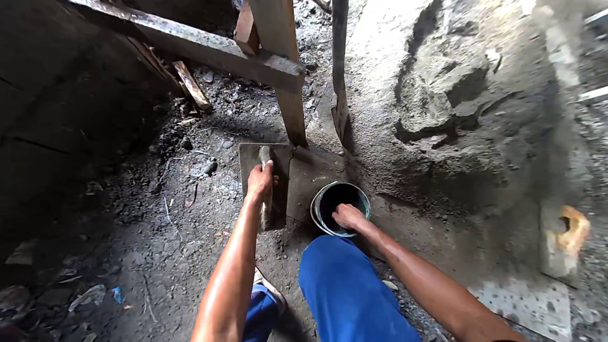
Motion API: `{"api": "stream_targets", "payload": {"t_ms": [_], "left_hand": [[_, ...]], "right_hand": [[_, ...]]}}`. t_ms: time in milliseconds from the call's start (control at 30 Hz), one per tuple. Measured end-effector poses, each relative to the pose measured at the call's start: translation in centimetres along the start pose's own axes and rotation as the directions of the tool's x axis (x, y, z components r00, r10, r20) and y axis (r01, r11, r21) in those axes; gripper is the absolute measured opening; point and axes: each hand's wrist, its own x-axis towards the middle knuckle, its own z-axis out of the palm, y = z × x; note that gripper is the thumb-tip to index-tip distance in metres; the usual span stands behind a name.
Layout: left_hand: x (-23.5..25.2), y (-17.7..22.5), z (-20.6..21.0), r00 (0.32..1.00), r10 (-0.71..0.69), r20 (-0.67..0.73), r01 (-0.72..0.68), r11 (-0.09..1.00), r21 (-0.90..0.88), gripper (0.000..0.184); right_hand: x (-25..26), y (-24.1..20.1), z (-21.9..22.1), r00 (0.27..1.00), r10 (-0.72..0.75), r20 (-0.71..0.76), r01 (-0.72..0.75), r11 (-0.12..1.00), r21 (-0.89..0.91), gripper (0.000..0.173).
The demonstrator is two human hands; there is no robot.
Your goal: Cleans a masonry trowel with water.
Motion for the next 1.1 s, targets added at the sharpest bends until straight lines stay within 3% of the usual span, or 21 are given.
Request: {"api": "stream_targets", "payload": {"t_ms": [100, 167, 233, 267, 300, 367, 433, 467, 500, 533, 567, 633, 767, 867, 1000, 1100], "left_hand": [[-0.2, -0.2, 0.1, 0.999, 0.02, -0.033, -0.02, 1.0, 0.001, 0.052], [-0.1, -0.6, 0.3, 0.998, 0.019, -0.053, -0.02, 1.0, -0.016, 0.052], [-0.4, -1.4, 0.4, 0.997, 0.023, -0.07, -0.026, 0.999, -0.039, 0.055], [-0.6, -1.9, 0.4, 0.997, 0.033, -0.077, -0.037, 0.998, -0.046, 0.059], [-0.8, -2.3, 0.5, 0.995, 0.039, -0.087, -0.044, 0.998, -0.053, 0.061], [-1.4, -3.4, 1.2, 0.992, 0.048, -0.118, -0.054, 0.997, -0.048, 0.064], [-1.9, -3.8, 2.0, 0.982, 0.074, -0.176, -0.076, 0.997, -0.004, 0.064], [-2.1, -3.7, 2.3, 0.974, 0.098, -0.205, -0.095, 0.995, 0.024, 0.061], [-2.4, -3.4, 2.5, 0.968, 0.114, -0.226, -0.107, 0.993, 0.042, 0.056], [-2.6, -3.1, 2.5, 0.963, 0.125, -0.24, -0.118, 0.992, 0.046, 0.051], [-2.9, -2.9, 2.5, 0.956, 0.141, -0.257, -0.133, 0.99, 0.049, 0.049], [-3.4, -2.7, 2.2, 0.943, 0.148, -0.299, -0.14, 0.989, 0.051, 0.061], [-4.9, -2.1, 2.2, 0.92, 0.175, -0.35, -0.126, 0.979, 0.16, 0.061], [-4.7, -2.1, 1.7, 0.905, 0.243, -0.35, -0.16, 0.955, 0.249, 0.06], [-4.6, -1.7, 0.7, 0.895, 0.32, -0.311, -0.221, 0.923, 0.314, 0.06], [-4.7, -1.3, -0.1, 0.884, 0.361, -0.296, -0.247, 0.901, 0.357, 0.061]], "right_hand": [[1.8, -0.8, 0.4, 0.991, 0.132, 0.019, -0.133, 0.989, 0.069, 0.047], [2.6, -0.4, 0.0, 0.977, 0.158, 0.14, -0.2, 0.907, 0.372, 0.035], [1.3, -0.6, -1.9, 0.956, -0.051, 0.289, -0.202, 0.599, 0.775, 0.038], [-0.4, -1.7, -3.5, 0.941, -0.208, 0.268, -0.155, 0.437, 0.886, 0.04], [-2.5, -3.3, -5.5, 0.917, -0.353, 0.189, -0.071, 0.322, 0.944, 0.043], [-6.3, -7.6, -8.0, 0.834, -0.542, -0.102, 0.226, 0.168, 0.96, 0.051], [-6.7, -12.7, -8.7, 0.651, -0.609, -0.454, 0.674, 0.187, 0.715, 0.046], [-5.4, -15.3, -8.9, 0.494, -0.642, -0.587, 0.862, 0.274, 0.426, 0.038], [-3.2, -17.4, -9.0, 0.345, -0.701, -0.624, 0.928, 0.355, 0.114, 0.034], [-0.8, -18.8, -9.0, 0.265, -0.77, -0.58, 0.898, 0.416, -0.142, 0.035], [1.4, -19.8, -8.8, 0.234, -0.813, -0.533, 0.84, 0.445, -0.31, 0.036], [4.3, -20.4, -8.3, 0.175, -0.814, -0.553, 0.769, 0.464, -0.439, 0.036], [5.9, -20.2, -8.1, 0.23, -0.703, -0.673, 0.722, 0.587, -0.366, 0.036], [6.8, -19.7, -8.5, 0.185, -0.676, -0.713, 0.791, 0.533, -0.301, 0.036], [5.8, -19.0, -9.6, 0.297, -0.557, -0.775, 0.867, 0.497, -0.025, 0.032], [5.0, -18.3, -10.6, 0.342, -0.556, -0.758, 0.848, 0.529, -0.006, 0.032]]}}
